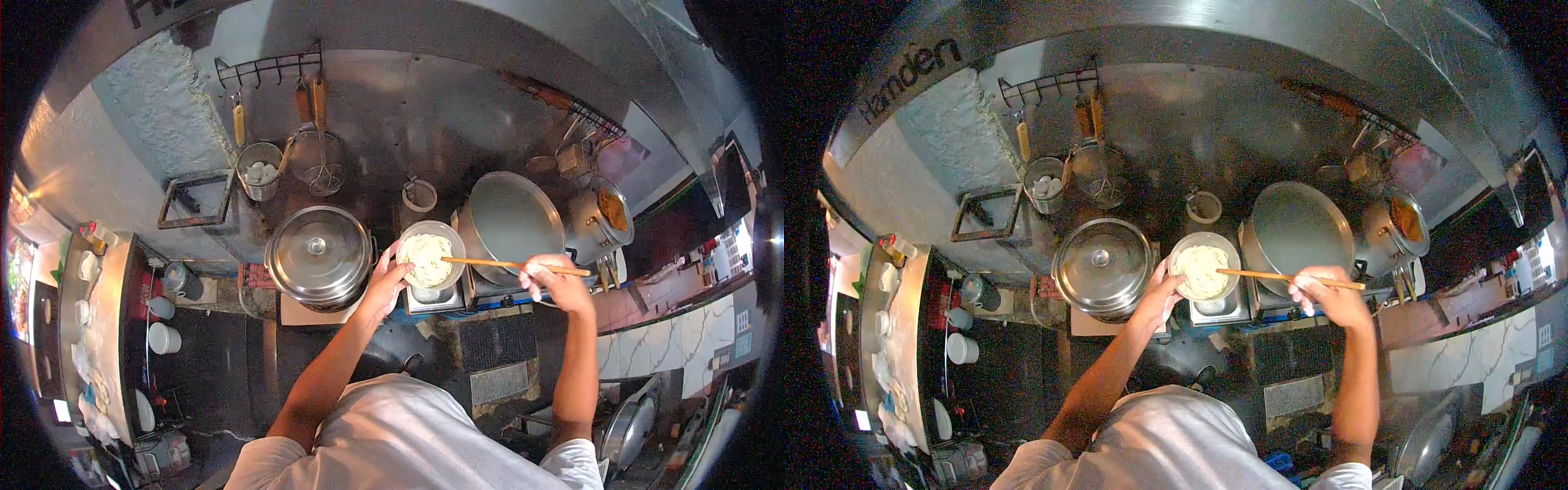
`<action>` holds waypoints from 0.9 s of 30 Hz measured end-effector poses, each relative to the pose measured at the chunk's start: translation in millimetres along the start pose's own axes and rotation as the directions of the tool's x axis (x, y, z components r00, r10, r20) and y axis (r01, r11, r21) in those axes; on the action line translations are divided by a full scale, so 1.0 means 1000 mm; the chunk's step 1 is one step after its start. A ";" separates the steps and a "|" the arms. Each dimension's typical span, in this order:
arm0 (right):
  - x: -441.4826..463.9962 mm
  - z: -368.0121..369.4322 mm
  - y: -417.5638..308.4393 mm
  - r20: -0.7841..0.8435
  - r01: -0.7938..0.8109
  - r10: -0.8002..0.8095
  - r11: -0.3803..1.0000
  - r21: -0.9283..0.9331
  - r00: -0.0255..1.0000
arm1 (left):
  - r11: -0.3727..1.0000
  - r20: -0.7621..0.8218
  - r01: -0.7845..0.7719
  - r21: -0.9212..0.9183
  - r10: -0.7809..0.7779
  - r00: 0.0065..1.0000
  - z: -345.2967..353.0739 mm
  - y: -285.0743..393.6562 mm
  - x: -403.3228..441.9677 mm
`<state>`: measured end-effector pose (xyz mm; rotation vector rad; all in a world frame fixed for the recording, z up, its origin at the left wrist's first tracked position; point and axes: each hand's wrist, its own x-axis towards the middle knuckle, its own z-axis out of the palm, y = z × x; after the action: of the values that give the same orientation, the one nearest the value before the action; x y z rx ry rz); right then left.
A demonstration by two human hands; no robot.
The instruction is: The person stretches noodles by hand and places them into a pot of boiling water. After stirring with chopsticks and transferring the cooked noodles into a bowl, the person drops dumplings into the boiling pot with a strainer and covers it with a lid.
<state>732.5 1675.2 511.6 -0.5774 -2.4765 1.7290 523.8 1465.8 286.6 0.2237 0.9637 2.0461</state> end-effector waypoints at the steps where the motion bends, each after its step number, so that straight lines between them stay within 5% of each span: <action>1: 0.007 0.008 0.010 -0.033 -0.036 0.037 0.999 0.038 0.999 | 1.000 0.011 -0.007 0.006 0.007 1.000 -0.001 -0.002 0.000; 5: 0.020 0.038 0.039 -0.082 0.056 -0.039 0.974 0.219 0.996 | 0.994 -0.047 0.106 0.008 -0.106 0.993 -0.006 0.006 -0.003; 8: 0.009 0.037 0.032 0.035 0.007 -0.011 0.995 0.099 0.999 | 0.990 -0.081 0.135 0.047 -0.131 0.988 -0.015 0.015 -0.007; 20: -0.012 0.057 -0.022 -0.063 0.009 -0.010 1.000 -0.015 0.998 | 0.971 -0.112 0.213 0.109 -0.201 0.973 -0.043 0.028 -0.035; 23: -0.009 0.038 -0.040 -0.270 0.166 -0.163 0.986 -0.012 0.949 | 0.974 -0.159 0.176 0.140 -0.154 0.975 -0.051 0.029 -0.044; 24: 0.001 0.037 -0.046 -0.350 0.087 -0.099 0.995 -0.050 0.931 | 0.977 -0.172 0.160 0.141 -0.135 0.976 -0.054 0.027 -0.047; 27: 0.076 0.050 -0.018 -0.396 0.163 -0.207 0.976 -0.143 0.895 | 0.990 -0.205 0.086 0.116 -0.061 0.977 -0.055 0.028 -0.068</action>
<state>643.7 1650.6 498.0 -0.6140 -2.2476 1.2590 523.8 1373.8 280.5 0.0460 1.2079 1.9698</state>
